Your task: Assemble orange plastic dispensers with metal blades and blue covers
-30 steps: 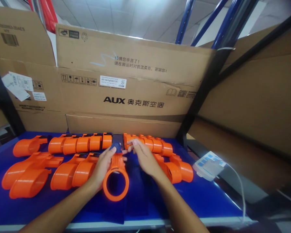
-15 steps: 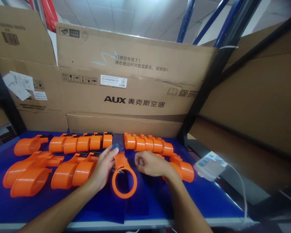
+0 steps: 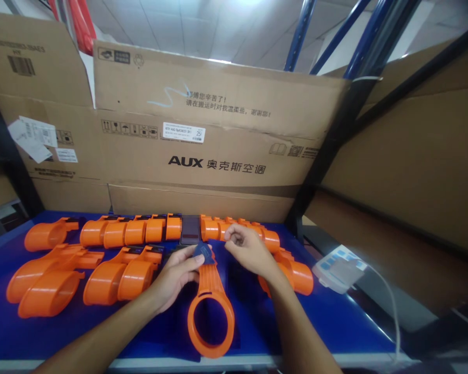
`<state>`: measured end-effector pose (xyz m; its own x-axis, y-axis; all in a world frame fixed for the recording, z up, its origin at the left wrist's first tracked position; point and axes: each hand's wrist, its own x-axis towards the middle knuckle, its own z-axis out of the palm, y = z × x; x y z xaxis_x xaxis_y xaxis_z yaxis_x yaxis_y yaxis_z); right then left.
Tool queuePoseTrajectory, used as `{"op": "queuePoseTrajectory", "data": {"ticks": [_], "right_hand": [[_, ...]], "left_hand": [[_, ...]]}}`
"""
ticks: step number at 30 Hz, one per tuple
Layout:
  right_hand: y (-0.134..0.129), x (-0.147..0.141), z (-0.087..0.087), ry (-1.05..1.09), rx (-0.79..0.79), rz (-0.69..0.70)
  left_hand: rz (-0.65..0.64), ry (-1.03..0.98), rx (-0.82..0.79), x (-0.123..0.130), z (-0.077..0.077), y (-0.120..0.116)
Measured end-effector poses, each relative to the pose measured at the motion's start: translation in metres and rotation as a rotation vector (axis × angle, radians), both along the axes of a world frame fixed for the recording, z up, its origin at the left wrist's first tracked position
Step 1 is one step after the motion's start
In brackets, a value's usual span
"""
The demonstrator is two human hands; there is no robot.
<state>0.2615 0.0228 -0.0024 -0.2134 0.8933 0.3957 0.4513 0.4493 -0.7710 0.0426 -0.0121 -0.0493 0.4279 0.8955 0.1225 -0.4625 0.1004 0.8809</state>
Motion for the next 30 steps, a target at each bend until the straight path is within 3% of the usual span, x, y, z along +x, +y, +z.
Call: {"op": "queuePoseTrajectory", "data": {"ticks": [7, 10, 15, 19, 24, 30], "right_hand": [[-0.01, -0.013, 0.009, 0.231, -0.03, 0.143], [-0.011, -0.015, 0.008, 0.243, -0.076, 0.195], [-0.013, -0.024, 0.002, 0.148, -0.1, 0.188], [-0.016, -0.038, -0.003, 0.195, -0.063, 0.218], [-0.016, -0.045, -0.008, 0.276, -0.163, 0.204], [-0.01, -0.043, -0.008, 0.362, -0.047, 0.205]], "left_hand": [[0.099, -0.074, -0.035, 0.0, 0.003, 0.001], [0.16, -0.179, -0.086, -0.001, 0.005, 0.004], [0.123, -0.293, -0.189, -0.003, 0.007, 0.005], [0.128, -0.303, -0.174, -0.004, 0.004, 0.005], [0.123, -0.316, -0.159, -0.003, 0.003, 0.004], [0.277, -0.258, -0.016, -0.001, 0.002, 0.006]]}}
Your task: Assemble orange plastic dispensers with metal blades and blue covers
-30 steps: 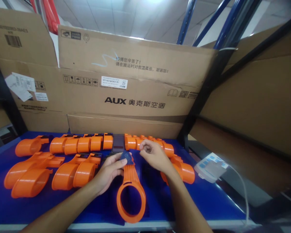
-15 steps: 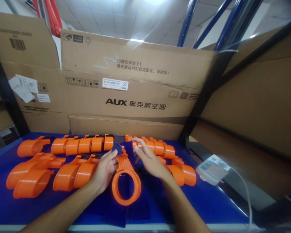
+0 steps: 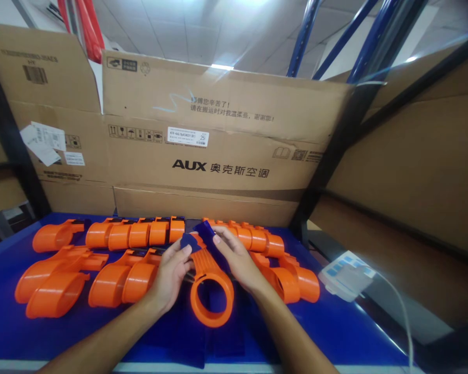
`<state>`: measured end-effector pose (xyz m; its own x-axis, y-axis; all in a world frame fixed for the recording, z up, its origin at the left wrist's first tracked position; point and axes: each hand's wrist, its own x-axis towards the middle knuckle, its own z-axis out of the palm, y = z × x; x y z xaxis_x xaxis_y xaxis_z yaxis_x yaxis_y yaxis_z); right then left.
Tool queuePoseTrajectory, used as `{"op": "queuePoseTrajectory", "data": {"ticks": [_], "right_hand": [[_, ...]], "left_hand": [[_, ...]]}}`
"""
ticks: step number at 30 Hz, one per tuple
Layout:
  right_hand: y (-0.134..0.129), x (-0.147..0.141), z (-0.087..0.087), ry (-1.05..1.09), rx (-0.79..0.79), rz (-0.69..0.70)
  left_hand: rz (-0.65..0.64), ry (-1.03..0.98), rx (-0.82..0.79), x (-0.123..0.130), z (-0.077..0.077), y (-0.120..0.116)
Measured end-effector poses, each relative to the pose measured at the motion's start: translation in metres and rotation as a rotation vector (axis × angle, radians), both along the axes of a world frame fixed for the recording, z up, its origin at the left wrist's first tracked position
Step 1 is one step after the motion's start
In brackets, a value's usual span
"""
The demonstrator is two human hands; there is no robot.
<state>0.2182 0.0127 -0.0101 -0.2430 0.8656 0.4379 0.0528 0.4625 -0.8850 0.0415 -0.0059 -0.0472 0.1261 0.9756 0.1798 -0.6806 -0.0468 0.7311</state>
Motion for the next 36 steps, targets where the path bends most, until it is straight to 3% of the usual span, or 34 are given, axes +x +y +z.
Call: {"op": "queuePoseTrajectory", "data": {"ticks": [6, 14, 36], "right_hand": [[0.003, 0.019, 0.006, -0.004, 0.115, -0.032], [0.003, 0.021, 0.007, -0.137, 0.246, -0.008], [-0.008, 0.015, 0.008, -0.185, 0.145, 0.015]], "left_hand": [[0.166, 0.002, 0.043, 0.0, -0.005, 0.006], [0.196, 0.018, 0.05, 0.002, -0.007, 0.005], [0.234, -0.008, 0.076, 0.0, -0.008, 0.005]]}}
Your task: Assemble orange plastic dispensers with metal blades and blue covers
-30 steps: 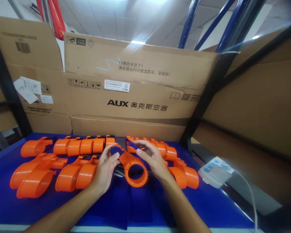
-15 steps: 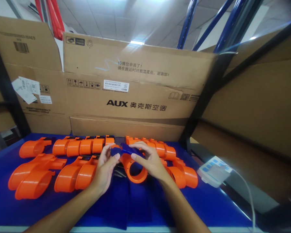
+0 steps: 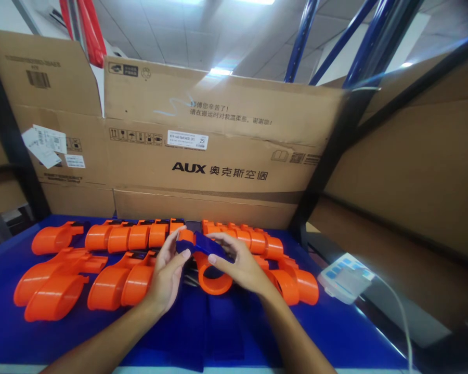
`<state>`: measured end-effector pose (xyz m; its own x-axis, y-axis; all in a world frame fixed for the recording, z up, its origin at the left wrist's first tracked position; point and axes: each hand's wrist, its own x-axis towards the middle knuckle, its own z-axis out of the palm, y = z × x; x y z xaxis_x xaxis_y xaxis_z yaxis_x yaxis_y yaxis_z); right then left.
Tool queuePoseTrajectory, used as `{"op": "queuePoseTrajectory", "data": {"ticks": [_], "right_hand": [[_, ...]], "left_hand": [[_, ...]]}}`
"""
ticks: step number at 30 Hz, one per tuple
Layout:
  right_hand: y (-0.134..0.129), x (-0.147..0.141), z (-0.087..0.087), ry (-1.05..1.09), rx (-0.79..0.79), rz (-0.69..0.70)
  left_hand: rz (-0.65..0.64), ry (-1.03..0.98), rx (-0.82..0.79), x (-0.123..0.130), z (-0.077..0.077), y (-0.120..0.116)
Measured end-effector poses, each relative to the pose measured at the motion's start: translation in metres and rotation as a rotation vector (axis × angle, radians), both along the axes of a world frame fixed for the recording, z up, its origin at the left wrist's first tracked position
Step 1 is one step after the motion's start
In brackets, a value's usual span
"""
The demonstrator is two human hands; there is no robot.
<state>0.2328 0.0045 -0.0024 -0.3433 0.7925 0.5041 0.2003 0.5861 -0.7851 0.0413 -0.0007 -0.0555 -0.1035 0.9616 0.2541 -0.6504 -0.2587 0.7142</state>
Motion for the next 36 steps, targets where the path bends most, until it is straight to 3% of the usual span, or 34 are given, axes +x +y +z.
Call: {"op": "queuePoseTrajectory", "data": {"ticks": [4, 9, 16, 36], "right_hand": [[-0.002, 0.0, -0.002, -0.098, 0.085, -0.042], [-0.001, -0.001, -0.005, -0.291, 0.339, -0.181], [0.002, 0.003, -0.008, -0.404, 0.589, -0.199], [-0.001, 0.001, -0.008, -0.401, 0.638, -0.196]], "left_hand": [[-0.024, 0.007, -0.002, 0.0, -0.001, 0.001], [0.01, 0.032, -0.022, 0.0, 0.004, 0.001], [0.098, 0.106, 0.012, 0.002, 0.015, -0.004], [0.126, 0.116, 0.032, 0.0, 0.019, -0.005]]}}
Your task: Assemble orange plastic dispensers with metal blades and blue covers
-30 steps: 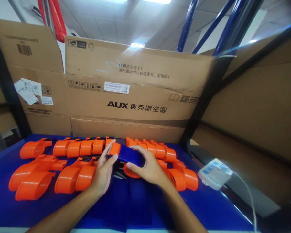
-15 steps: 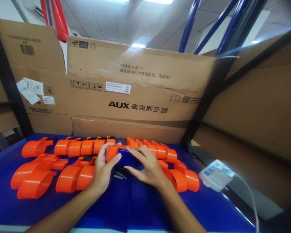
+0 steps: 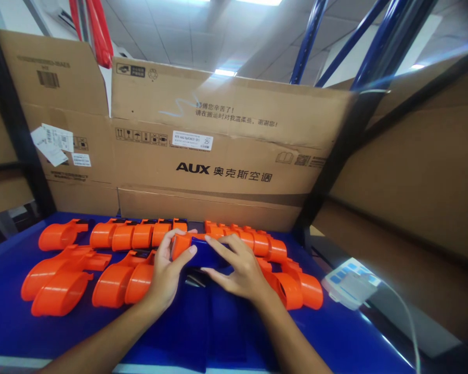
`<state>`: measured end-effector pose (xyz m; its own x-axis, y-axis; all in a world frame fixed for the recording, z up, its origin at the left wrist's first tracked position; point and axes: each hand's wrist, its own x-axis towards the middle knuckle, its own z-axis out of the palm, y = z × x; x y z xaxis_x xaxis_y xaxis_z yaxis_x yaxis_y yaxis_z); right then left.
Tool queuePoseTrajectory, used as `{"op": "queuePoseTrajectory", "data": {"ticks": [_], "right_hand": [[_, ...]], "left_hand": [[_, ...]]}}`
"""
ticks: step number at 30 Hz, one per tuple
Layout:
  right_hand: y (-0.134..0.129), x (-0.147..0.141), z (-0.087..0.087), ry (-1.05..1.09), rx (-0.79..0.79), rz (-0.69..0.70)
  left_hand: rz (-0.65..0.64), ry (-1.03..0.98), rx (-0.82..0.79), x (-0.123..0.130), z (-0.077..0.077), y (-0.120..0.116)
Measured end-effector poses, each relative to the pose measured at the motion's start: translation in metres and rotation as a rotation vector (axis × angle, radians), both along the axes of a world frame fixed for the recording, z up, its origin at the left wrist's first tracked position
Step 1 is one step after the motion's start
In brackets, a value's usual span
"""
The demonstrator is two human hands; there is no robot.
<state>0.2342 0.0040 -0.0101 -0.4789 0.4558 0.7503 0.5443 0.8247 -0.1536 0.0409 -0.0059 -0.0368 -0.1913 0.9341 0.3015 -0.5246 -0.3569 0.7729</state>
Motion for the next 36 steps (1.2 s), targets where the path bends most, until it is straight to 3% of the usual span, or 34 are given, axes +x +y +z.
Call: {"op": "queuePoseTrajectory", "data": {"ticks": [15, 19, 22, 25, 27, 31, 36], "right_hand": [[-0.005, -0.003, 0.004, 0.055, -0.041, 0.012], [-0.008, -0.008, 0.005, 0.33, -0.214, 0.028], [-0.003, -0.014, -0.004, 0.657, -0.45, 0.071], [0.003, -0.021, -0.02, 0.917, -0.646, 0.067], [0.006, -0.026, -0.03, 1.016, -0.72, 0.075], [0.006, -0.032, -0.039, 1.045, -0.789, 0.105], [0.0, -0.033, -0.034, 0.975, -0.771, 0.074]], "left_hand": [[0.002, -0.005, 0.014, 0.001, 0.0, -0.002], [-0.114, -0.027, 0.155, -0.001, -0.003, -0.004], [-0.146, 0.277, 0.368, -0.006, -0.011, -0.007], [-0.032, 0.754, 0.589, -0.011, -0.02, -0.013], [0.083, 0.96, 0.656, -0.011, -0.021, -0.017], [0.352, 1.126, 0.697, -0.007, -0.011, -0.025], [0.667, 1.309, 0.749, -0.01, 0.003, -0.027]]}}
